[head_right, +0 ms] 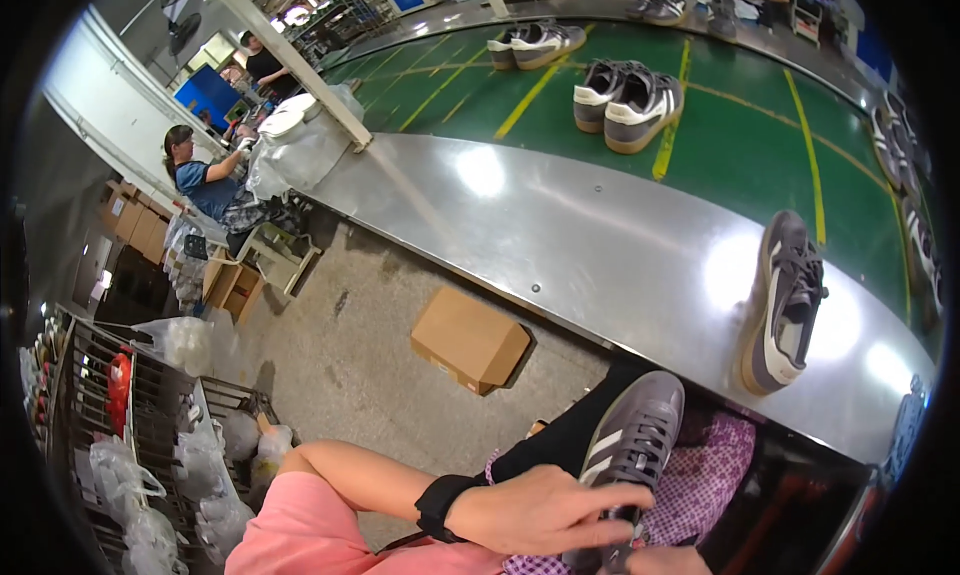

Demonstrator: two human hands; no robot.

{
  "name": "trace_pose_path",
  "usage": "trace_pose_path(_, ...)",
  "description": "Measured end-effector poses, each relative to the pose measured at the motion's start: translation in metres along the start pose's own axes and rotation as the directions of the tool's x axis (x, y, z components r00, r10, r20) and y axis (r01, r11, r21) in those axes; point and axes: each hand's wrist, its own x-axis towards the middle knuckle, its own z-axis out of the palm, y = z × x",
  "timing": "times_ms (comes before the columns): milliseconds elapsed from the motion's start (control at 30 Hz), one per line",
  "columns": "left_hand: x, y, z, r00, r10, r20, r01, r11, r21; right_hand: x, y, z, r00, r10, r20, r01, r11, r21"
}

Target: The recorder is lacing a pair of athletic shoes at a production station.

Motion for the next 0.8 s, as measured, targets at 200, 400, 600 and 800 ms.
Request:
trace_pose_path(200,0.005,-0.002,-0.024,0.945,-0.199,0.262,0.198,0.98,0.028,0.002,-0.012,-0.001,0.982,0.048,-0.184,-0.046,0.999,0.015)
trace_pose_path(400,0.014,-0.048,0.001,0.892,0.401,-0.207,-0.147,0.692,0.707,0.032,0.053,0.006,0.841,-0.125,-0.526,-0.206,0.826,-0.525)
trace_pose_path(600,0.013,-0.052,0.022,0.978,0.114,-0.175,-0.072,0.97,0.231,0.05,0.027,0.014,0.758,-0.337,-0.558,-0.166,0.727,-0.666)
trace_pose_path(800,-0.009,-0.015,-0.014,0.964,0.083,-0.252,-0.068,0.995,0.067,0.03,0.034,0.006,0.872,-0.186,-0.453,-0.069,0.869,-0.49)
